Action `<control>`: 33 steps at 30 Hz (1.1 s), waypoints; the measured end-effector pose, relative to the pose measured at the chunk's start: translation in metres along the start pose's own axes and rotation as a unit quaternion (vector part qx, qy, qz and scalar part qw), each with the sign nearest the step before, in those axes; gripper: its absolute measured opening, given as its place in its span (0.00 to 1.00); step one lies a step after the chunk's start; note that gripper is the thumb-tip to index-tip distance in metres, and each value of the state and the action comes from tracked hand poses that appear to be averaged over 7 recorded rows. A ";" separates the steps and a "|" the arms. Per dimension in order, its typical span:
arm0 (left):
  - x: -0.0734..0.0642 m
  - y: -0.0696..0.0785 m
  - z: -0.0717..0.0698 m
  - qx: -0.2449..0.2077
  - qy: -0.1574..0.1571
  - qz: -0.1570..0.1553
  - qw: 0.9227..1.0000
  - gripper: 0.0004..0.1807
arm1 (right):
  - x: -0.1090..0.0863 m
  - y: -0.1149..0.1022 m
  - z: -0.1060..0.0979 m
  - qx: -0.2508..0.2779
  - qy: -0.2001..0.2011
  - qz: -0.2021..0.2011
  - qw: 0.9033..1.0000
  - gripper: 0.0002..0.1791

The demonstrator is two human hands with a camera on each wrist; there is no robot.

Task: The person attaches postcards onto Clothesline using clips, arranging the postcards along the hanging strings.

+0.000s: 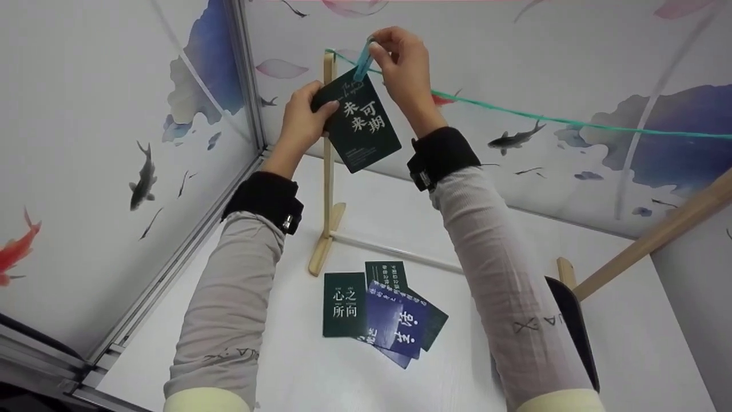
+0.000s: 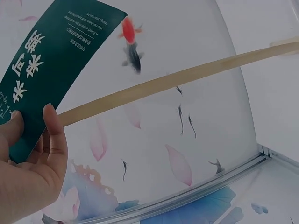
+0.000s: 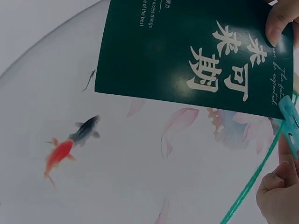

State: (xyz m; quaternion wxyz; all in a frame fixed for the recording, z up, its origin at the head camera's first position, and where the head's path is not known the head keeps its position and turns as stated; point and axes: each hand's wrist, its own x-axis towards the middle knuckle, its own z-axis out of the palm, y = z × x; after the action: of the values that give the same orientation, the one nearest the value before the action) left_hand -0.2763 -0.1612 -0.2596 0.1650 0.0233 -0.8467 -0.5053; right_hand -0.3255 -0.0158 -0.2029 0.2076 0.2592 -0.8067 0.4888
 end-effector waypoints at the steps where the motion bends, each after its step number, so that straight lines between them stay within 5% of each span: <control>1: 0.000 0.001 0.001 -0.002 0.001 -0.001 1.000 0.10 | 0.000 0.000 -0.001 -0.007 -0.003 0.003 1.000 0.12; 16: -0.002 -0.002 0.006 0.015 0.056 -0.011 0.998 0.17 | -0.003 -0.002 0.007 -0.021 -0.032 0.044 0.998 0.19; 26: -0.006 -0.011 0.001 0.047 0.071 -0.094 0.992 0.32 | -0.006 0.007 0.004 0.004 0.006 -0.001 1.000 0.18; 30: -0.010 -0.015 0.002 0.070 0.106 -0.073 0.989 0.34 | -0.012 0.010 -0.001 0.016 0.034 -0.041 0.998 0.18; 33: -0.017 -0.016 0.009 0.083 0.149 -0.019 0.985 0.34 | -0.020 0.012 -0.007 0.010 0.043 -0.075 0.996 0.16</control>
State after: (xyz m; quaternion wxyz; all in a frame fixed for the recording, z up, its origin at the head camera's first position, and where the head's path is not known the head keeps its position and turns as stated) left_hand -0.2652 -0.1582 -0.2815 0.2771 0.1276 -0.8509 -0.4276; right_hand -0.3168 -0.0006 -0.2202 0.2753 0.3003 -0.7703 0.4906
